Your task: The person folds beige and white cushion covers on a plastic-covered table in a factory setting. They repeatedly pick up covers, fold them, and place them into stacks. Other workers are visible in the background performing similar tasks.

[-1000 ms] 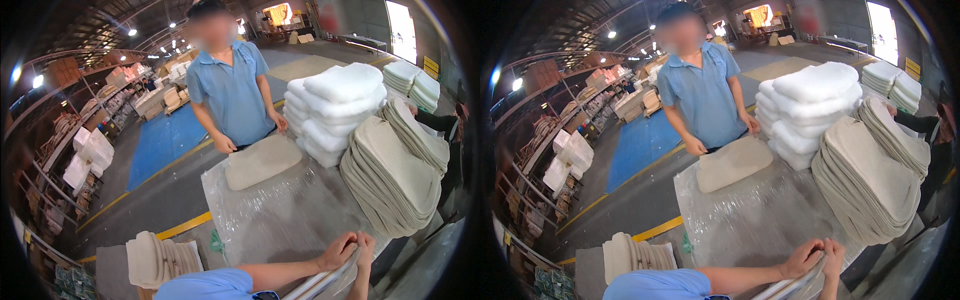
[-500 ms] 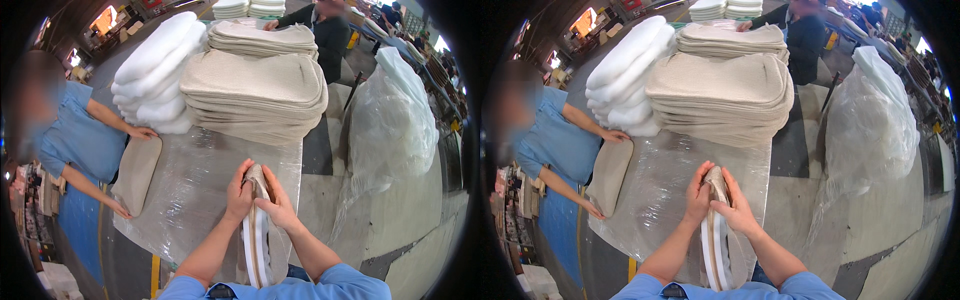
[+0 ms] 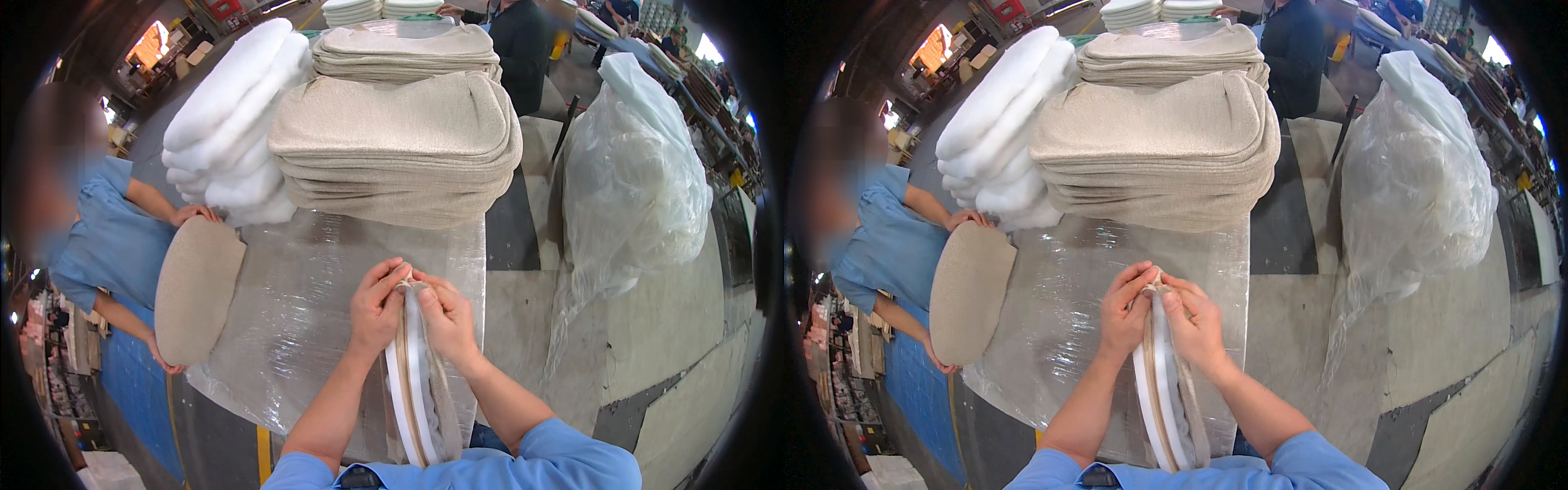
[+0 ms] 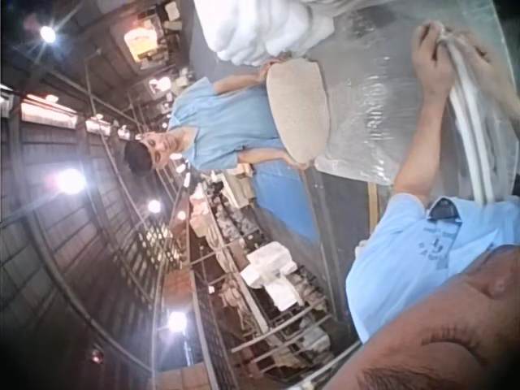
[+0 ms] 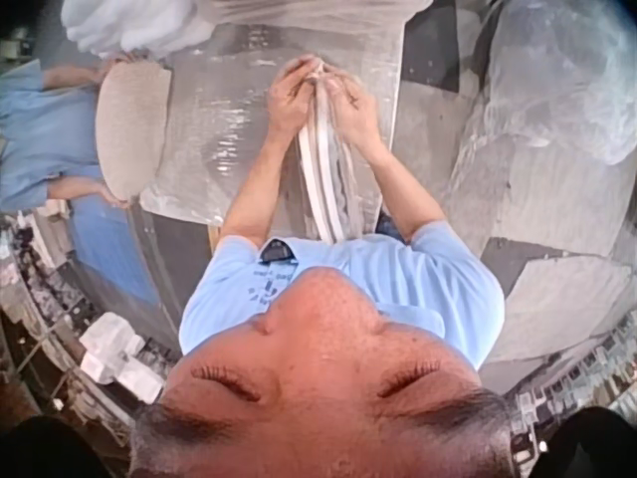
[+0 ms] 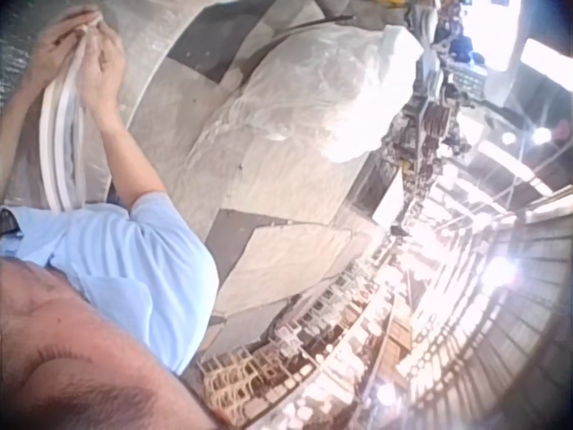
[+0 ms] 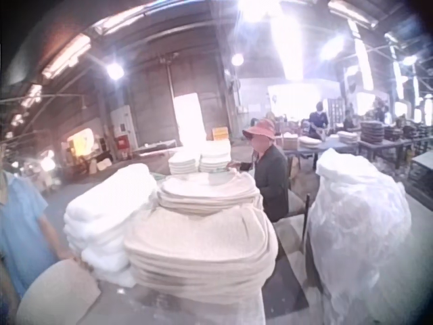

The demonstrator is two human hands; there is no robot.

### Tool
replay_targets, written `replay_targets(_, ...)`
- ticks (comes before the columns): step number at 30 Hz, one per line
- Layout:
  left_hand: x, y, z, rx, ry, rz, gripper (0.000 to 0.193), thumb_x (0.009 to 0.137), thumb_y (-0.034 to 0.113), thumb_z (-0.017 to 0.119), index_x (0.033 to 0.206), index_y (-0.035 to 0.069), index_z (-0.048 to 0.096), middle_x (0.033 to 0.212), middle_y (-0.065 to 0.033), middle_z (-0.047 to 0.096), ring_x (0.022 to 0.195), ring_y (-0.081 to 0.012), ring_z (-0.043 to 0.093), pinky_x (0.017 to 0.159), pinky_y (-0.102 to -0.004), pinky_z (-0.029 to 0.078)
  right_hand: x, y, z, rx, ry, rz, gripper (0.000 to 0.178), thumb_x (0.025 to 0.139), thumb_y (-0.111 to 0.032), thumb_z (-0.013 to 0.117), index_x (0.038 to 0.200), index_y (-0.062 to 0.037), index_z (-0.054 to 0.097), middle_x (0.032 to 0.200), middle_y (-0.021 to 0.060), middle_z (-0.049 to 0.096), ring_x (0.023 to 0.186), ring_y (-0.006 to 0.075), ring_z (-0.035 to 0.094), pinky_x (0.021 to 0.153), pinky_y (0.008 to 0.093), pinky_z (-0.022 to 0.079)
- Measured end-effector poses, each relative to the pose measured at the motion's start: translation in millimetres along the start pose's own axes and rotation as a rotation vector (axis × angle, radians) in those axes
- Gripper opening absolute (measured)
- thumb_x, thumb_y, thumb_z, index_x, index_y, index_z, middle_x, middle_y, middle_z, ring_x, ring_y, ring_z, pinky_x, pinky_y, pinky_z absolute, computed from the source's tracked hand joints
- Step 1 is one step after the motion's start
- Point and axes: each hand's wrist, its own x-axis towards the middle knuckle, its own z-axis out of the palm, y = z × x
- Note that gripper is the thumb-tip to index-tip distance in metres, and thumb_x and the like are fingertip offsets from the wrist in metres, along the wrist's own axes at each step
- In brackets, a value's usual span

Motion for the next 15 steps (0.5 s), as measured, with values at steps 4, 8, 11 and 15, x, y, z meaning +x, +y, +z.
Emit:
replay_targets(4,0.9,16.0,-0.4,0.143,0.005,0.079,0.034,0.098,-0.005,0.069,0.130,0.005,0.078,0.133,-0.0126,0.072,0.122,-0.0266,0.071,0.103,-0.0357,0.056,31.8,36.6,-14.9,0.549,-0.022,0.202,0.044,0.116,-0.035,0.053,0.129,0.0015,0.074,0.123,0.0117,0.076,0.117,0.0183,0.067,0.104,0.0339,0.052)
replay_targets(8,6.4,26.8,-1.6,0.156,0.030,0.081,0.032,0.092,-0.008,0.070,0.121,0.002,0.078,0.131,-0.0139,0.072,0.118,-0.0287,0.072,0.101,-0.0375,0.057,58.0,44.3,-0.7,0.544,-0.225,0.273,0.046,0.116,-0.039,0.053,0.132,-0.0002,0.072,0.116,0.0078,0.076,0.107,0.0148,0.067,0.097,0.0318,0.053)
replay_targets(11,10.3,41.8,0.5,0.214,0.086,0.033,0.029,0.089,-0.008,0.071,0.116,0.002,0.078,0.126,-0.0140,0.071,0.114,-0.0298,0.072,0.099,-0.0384,0.058,64.0,54.5,7.5,0.589,-0.338,0.236,0.046,0.116,-0.042,0.053,0.127,-0.0007,0.072,0.112,0.0060,0.075,0.101,0.0130,0.067,0.091,0.0303,0.054)
replay_targets(15,7.8,38.7,0.9,0.292,0.121,0.036,0.027,0.089,-0.007,0.072,0.114,0.002,0.078,0.120,-0.0129,0.070,0.110,-0.0299,0.072,0.095,-0.0387,0.058,67.9,56.0,13.6,0.493,-0.340,0.133,0.048,0.116,-0.045,0.052,0.120,-0.0016,0.072,0.106,0.0036,0.072,0.094,0.0117,0.064,0.085,0.0294,0.052)
